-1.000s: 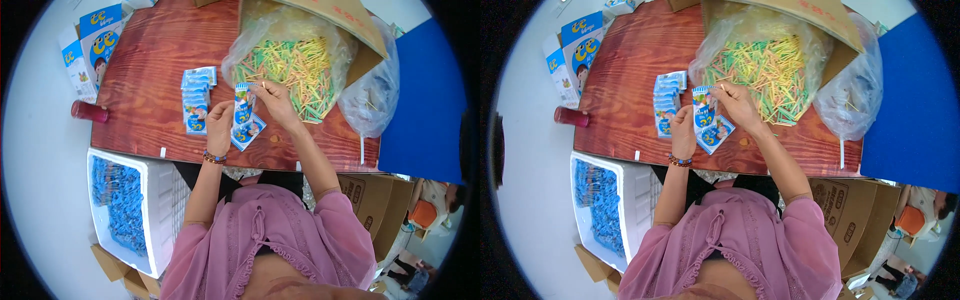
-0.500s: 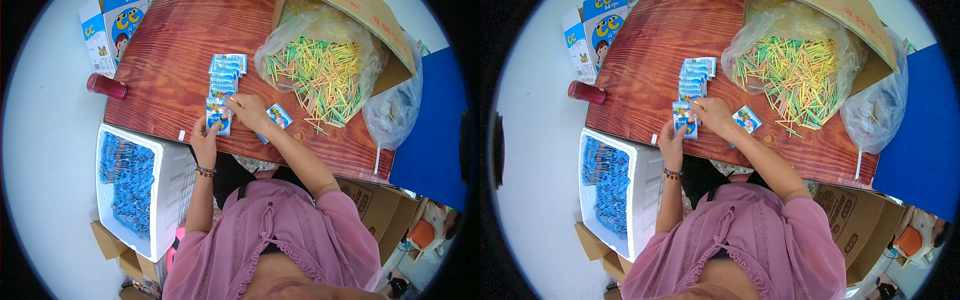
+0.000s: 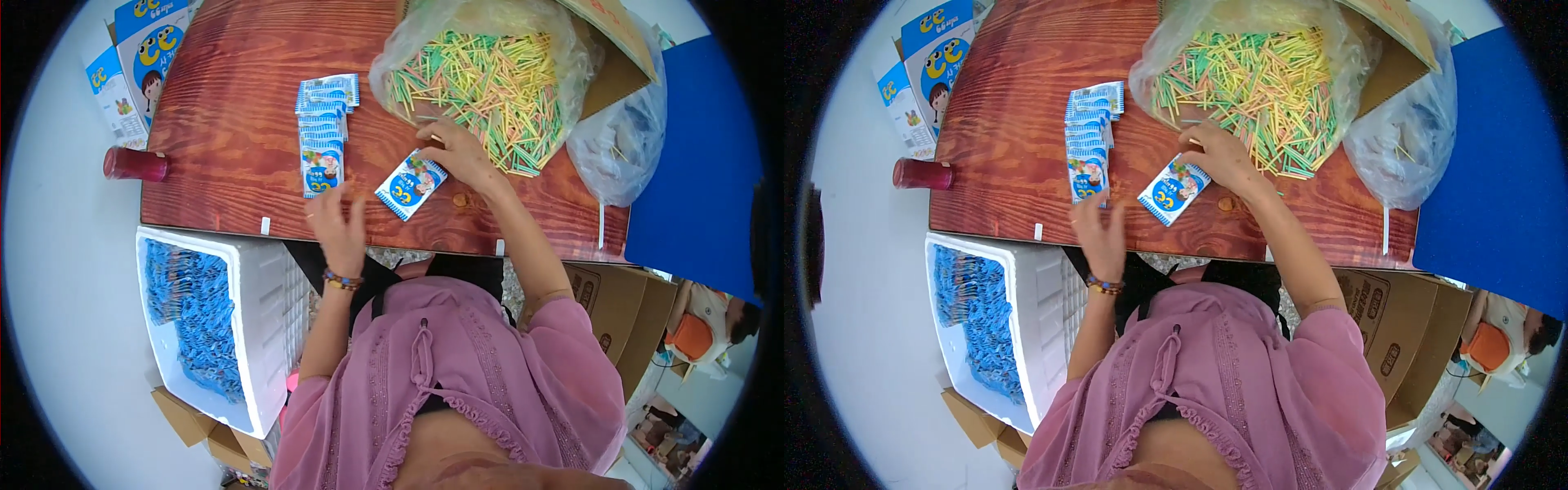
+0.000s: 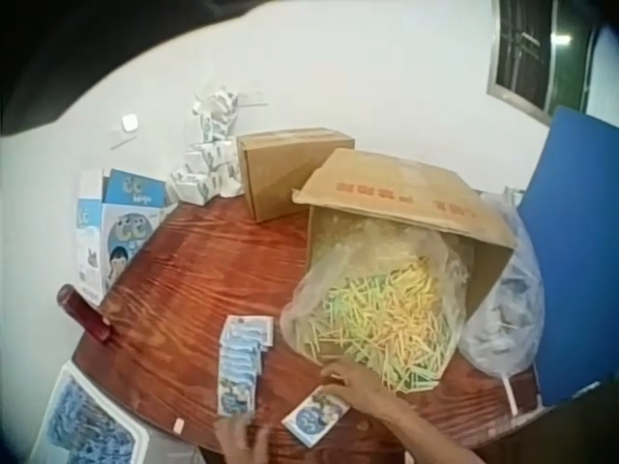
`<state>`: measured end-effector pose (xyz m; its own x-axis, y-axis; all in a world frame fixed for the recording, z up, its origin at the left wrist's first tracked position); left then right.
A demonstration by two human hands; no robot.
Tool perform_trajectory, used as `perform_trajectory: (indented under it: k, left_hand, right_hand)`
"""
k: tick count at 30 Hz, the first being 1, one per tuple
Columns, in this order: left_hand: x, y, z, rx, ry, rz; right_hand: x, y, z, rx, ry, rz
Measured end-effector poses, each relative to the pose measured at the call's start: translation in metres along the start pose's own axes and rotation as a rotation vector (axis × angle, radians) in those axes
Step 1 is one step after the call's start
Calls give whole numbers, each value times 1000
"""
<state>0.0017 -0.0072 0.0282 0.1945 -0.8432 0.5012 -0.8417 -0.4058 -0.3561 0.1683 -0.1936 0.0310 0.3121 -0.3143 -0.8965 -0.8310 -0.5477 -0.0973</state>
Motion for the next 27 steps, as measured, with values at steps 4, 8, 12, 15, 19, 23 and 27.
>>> perform_trajectory:
  k: [4, 8, 12, 15, 19, 23, 27]
  left_hand:
    - [37, -4, 37, -95, 10, 98]
    - [35, -12, 54, -123, 19, 61]
    - [41, -17, 54, -83, 75, 86]
    - [39, -19, 56, -85, 117, 56]
    - [43, -22, 47, -22, 63, 104]
    - [49, -24, 40, 6, 17, 215]
    - [55, -25, 32, 29, 48, 256]
  right_hand:
    - [18, 3, 3, -123, -28, 46]
    - [19, 5, 2, -139, -49, 152]
    - [23, 5, 3, -81, -118, 93]
    - [30, 2, 3, -89, -86, 80]
    - [23, 6, -2, -11, -38, -184]
    - [13, 11, -7, 40, -11, -261]
    - [4, 16, -10, 113, 25, -312]
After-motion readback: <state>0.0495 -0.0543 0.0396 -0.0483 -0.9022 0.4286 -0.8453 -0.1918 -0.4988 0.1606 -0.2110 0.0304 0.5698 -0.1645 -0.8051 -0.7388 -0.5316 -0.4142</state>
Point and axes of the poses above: each hand's wrist, its own y-axis away from the middle knuckle, its own z-axis out of the palm, x = y × z, the point moved 5 cm from there along -y, towards the middle knuckle, and after that the axes turned 12 degrees about -y, right-handed, at the moved point
